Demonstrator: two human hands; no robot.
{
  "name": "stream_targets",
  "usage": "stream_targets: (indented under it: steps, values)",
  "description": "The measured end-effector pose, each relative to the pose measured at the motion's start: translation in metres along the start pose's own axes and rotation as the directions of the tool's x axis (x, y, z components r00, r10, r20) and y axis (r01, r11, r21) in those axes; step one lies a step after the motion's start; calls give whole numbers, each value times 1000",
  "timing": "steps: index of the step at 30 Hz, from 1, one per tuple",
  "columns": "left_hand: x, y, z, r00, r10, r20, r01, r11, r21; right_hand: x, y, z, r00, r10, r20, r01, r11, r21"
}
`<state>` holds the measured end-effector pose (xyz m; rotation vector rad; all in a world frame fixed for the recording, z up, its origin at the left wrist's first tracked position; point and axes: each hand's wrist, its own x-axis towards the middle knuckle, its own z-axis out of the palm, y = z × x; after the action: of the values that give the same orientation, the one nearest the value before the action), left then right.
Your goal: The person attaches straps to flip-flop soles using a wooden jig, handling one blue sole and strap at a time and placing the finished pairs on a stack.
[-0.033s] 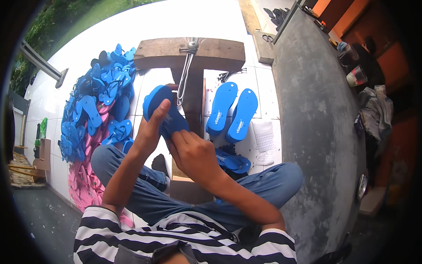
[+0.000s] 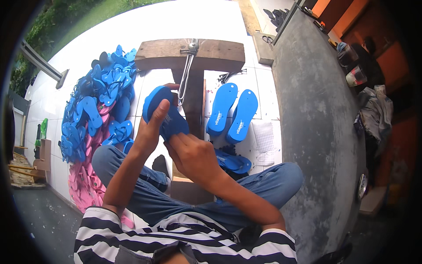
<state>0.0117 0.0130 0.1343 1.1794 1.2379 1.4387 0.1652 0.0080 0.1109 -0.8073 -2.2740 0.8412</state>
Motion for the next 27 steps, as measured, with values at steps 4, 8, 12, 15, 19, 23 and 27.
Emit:
stream_targets:
  steps: [4, 8, 12, 15, 19, 23, 27]
  values:
    - [6, 8, -17, 985, 69, 155, -48, 990, -133, 4, 0, -15, 991, -110, 74, 87, 963, 255]
    - [13, 13, -22, 972, 101, 211, -85, 993, -84, 14, -3, -17, 990, -114, -84, 122, 988, 95]
    - [9, 6, -6, 981, 172, 86, -171, 985, -14, 18, 1, -15, 979, -144, -142, 125, 983, -138]
    - [11, -4, -12, 986, 120, 114, -136, 981, 140, 19, 6, -12, 979, -171, -114, 147, 970, -195]
    - [23, -5, -28, 981, 194, 4, -185, 928, 324, 18, 8, -17, 981, -183, -71, 181, 983, -31]
    - [25, -8, -43, 876, 481, 36, -468, 831, 299, 19, 9, -24, 956, -102, -276, 113, 993, 24]
    - [15, 6, -34, 571, 777, 265, -819, 517, 248, 28, 14, -36, 906, -139, -401, 165, 986, 30]
